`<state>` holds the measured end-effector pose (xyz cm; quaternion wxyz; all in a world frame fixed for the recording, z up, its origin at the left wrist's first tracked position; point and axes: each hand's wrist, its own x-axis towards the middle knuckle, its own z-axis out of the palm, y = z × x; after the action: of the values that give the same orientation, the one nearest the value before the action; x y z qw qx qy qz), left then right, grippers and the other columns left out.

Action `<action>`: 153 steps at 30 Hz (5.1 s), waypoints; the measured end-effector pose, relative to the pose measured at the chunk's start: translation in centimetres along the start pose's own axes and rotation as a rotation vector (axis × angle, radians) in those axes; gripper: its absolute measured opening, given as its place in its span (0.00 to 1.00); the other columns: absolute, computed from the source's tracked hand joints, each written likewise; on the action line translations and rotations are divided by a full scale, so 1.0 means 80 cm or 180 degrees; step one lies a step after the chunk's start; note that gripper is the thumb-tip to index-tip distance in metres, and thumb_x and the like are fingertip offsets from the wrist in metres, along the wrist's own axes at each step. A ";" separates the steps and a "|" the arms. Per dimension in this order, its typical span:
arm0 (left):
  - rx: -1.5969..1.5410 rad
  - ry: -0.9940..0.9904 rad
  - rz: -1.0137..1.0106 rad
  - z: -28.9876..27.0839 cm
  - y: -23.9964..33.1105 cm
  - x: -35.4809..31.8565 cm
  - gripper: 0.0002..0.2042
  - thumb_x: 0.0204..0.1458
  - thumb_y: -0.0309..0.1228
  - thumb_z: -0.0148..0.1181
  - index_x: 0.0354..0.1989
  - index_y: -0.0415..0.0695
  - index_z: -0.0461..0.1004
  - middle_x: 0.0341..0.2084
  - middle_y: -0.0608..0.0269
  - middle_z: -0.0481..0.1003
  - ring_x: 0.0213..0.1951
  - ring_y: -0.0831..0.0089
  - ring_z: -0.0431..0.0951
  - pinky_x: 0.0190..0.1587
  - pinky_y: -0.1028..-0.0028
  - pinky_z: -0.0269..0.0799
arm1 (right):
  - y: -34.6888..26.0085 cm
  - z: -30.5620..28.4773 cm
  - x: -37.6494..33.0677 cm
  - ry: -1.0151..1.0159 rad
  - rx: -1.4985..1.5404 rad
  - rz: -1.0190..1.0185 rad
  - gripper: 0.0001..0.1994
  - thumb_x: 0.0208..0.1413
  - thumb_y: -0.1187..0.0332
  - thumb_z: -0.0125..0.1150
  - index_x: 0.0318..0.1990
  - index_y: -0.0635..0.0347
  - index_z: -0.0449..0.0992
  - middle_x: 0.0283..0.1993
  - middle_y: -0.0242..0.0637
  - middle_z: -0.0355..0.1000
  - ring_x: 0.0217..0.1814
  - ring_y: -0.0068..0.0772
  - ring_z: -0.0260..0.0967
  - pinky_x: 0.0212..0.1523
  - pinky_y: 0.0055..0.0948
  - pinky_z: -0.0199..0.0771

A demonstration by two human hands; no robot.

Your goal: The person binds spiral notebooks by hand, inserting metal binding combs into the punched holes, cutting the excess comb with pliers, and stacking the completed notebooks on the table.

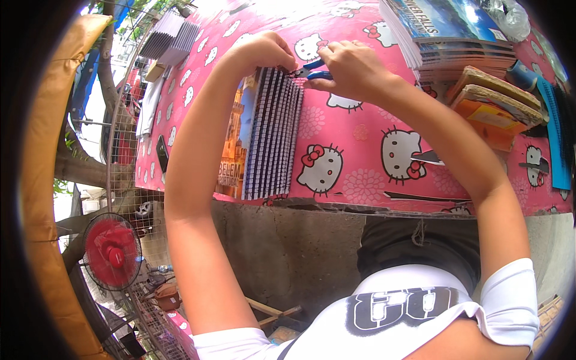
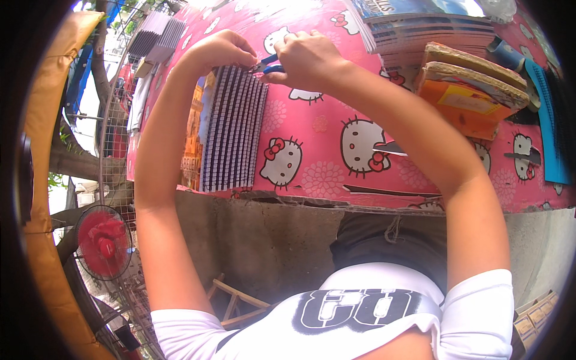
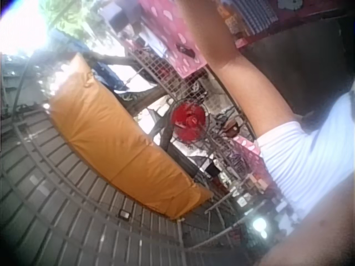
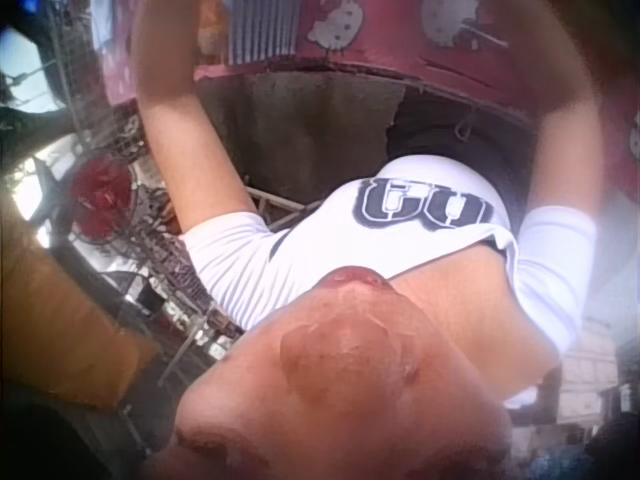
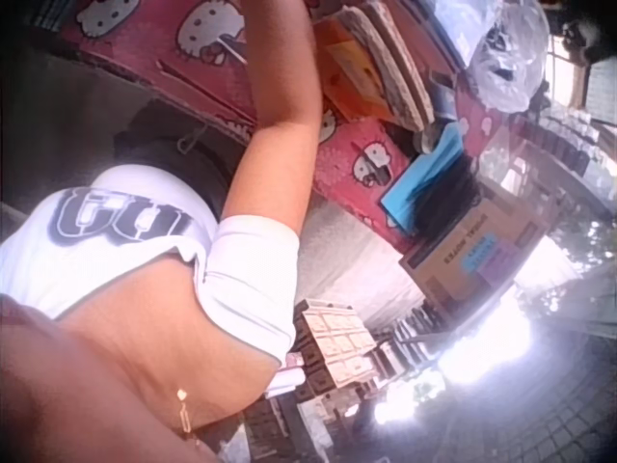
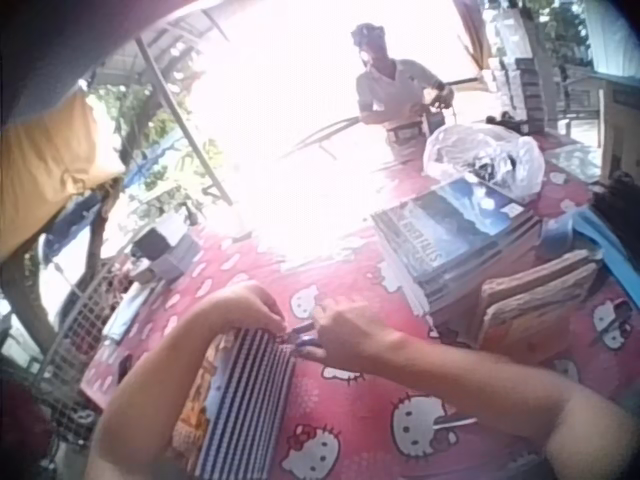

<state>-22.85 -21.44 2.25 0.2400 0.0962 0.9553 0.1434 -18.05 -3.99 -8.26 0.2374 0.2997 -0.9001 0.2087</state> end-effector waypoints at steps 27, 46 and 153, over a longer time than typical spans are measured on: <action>0.0233 -0.0367 -0.0105 -0.002 0.002 0.014 0.15 0.42 0.31 0.65 0.38 0.35 0.78 0.31 0.57 0.78 0.35 0.73 0.78 0.41 0.76 0.73 | -0.006 -0.014 0.007 -0.1114 0.0128 0.0337 0.31 0.49 0.38 0.55 0.32 0.64 0.75 0.24 0.45 0.73 0.27 0.45 0.74 0.31 0.40 0.74; 0.0405 -0.1073 -0.0233 -0.002 -0.002 0.051 0.15 0.41 0.34 0.67 0.38 0.41 0.79 0.29 0.63 0.77 0.32 0.75 0.73 0.39 0.77 0.69 | -0.005 -0.010 -0.001 -0.1239 -0.0043 0.0430 0.29 0.49 0.38 0.56 0.30 0.61 0.77 0.25 0.42 0.74 0.30 0.42 0.75 0.34 0.37 0.74; -0.5377 -0.1499 0.0307 -0.029 -0.105 0.159 0.02 0.52 0.22 0.53 0.29 0.35 0.69 0.21 0.62 0.70 0.22 0.75 0.70 0.26 0.76 0.68 | -0.030 -0.021 0.040 -0.2830 0.0963 0.1189 0.23 0.56 0.51 0.55 0.38 0.69 0.70 0.30 0.45 0.72 0.22 0.39 0.72 0.24 0.39 0.76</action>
<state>-35.97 -26.64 -3.99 0.4155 -0.0462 0.4503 0.7889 -18.30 -6.27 -4.57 -0.2564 0.2246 -0.9121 0.2280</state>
